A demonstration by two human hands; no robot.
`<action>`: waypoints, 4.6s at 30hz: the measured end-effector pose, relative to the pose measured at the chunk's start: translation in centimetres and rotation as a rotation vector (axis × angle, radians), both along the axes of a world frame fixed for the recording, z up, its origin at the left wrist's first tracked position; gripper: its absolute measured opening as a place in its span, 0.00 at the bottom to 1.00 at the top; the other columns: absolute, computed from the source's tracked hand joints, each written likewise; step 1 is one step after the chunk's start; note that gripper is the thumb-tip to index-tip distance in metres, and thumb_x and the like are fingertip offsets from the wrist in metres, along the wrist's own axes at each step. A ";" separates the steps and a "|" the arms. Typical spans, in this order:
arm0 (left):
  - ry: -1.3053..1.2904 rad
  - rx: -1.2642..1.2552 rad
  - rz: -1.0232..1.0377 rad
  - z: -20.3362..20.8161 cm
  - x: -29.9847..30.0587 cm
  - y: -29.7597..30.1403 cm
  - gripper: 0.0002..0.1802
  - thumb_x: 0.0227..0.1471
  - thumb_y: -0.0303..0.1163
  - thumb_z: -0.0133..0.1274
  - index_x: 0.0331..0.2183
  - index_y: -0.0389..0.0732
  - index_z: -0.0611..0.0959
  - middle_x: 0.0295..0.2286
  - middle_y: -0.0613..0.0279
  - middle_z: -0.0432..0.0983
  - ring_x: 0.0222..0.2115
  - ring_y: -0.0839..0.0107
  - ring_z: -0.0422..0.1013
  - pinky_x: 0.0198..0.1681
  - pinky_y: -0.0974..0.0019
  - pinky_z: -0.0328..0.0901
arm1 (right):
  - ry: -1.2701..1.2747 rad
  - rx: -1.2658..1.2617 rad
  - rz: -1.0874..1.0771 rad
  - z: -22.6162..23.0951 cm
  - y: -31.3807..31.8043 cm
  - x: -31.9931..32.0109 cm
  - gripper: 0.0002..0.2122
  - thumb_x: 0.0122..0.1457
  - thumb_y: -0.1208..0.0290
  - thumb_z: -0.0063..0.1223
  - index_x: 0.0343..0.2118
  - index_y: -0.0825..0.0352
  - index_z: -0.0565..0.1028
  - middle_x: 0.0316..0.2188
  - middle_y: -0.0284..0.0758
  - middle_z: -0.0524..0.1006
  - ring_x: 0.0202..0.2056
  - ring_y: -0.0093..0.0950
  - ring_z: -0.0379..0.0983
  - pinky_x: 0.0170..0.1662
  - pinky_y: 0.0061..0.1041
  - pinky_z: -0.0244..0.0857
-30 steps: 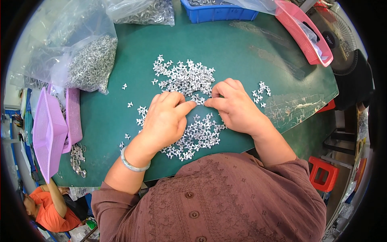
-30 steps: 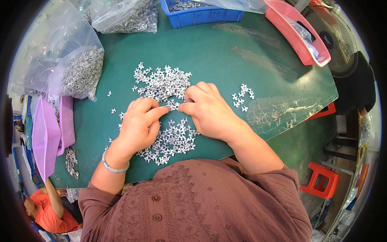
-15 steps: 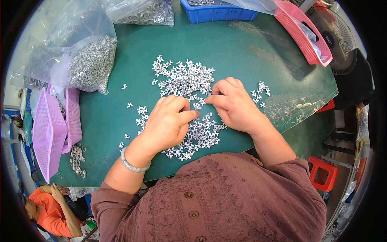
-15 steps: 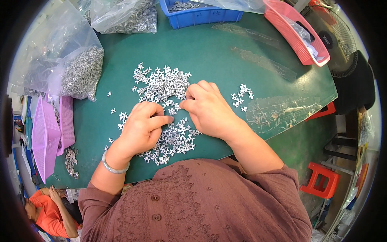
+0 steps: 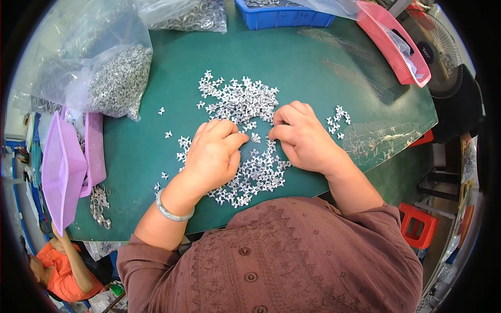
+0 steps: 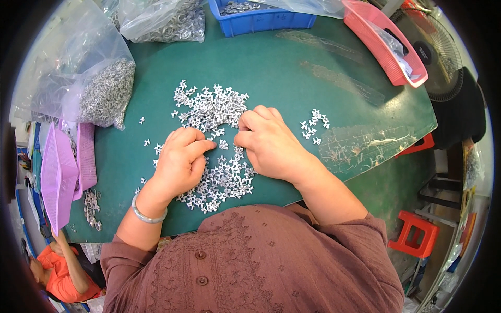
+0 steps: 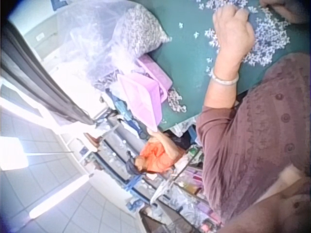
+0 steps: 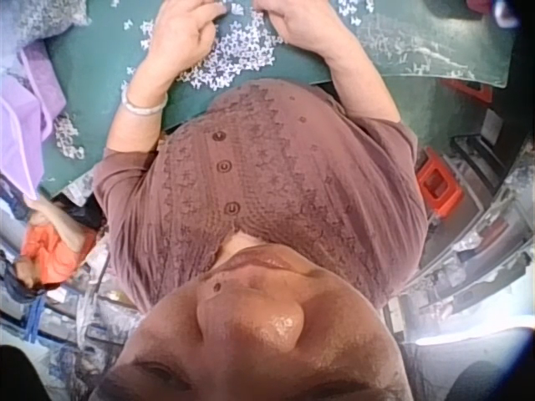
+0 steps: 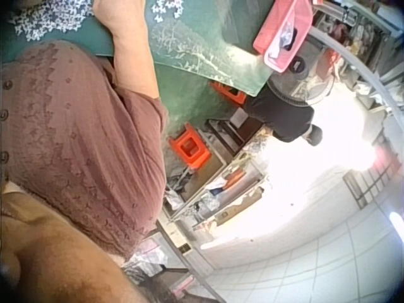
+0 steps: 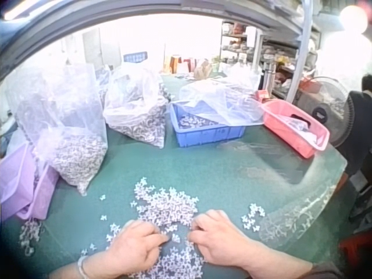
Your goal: The person sorts small white star-shaped components on a green work surface by hand. The person moves components between a central pile and surrounding containers, handling several items to organize them for assembly.
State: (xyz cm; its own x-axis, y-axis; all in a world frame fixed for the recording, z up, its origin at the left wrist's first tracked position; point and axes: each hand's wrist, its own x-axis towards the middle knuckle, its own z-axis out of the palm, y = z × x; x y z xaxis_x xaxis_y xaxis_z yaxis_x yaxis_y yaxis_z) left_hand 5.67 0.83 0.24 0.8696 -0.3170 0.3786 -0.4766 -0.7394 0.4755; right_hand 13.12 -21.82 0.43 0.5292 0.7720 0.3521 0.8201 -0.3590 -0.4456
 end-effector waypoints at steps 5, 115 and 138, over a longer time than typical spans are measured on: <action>-0.013 0.003 0.013 0.0 0.0 0.0 0.13 0.40 0.17 0.52 0.31 0.38 0.84 0.29 0.59 0.73 0.31 0.58 0.70 0.39 0.57 0.65 | 0.009 0.018 0.017 0.2 0.5 -0.4 0.14 0.44 0.82 0.56 0.34 0.60 0.83 0.35 0.33 0.71 0.41 0.35 0.67 0.48 0.35 0.60; 0.002 -0.030 -0.015 0.2 0.5 -1.0 0.20 0.39 0.15 0.49 0.37 0.36 0.84 0.33 0.57 0.74 0.36 0.57 0.70 0.44 0.57 0.63 | -0.027 0.035 -0.249 -0.8 -0.4 0.1 0.13 0.47 0.85 0.50 0.35 0.67 0.81 0.55 0.41 0.71 0.58 0.47 0.61 0.59 0.44 0.56; 0.030 -0.019 -0.011 0.1 0.5 -0.7 0.20 0.38 0.14 0.47 0.36 0.36 0.84 0.33 0.55 0.74 0.37 0.55 0.70 0.45 0.56 0.64 | -0.016 -0.044 -0.180 -0.1 -0.2 -0.3 0.15 0.44 0.83 0.53 0.36 0.64 0.83 0.57 0.42 0.69 0.59 0.48 0.60 0.61 0.45 0.55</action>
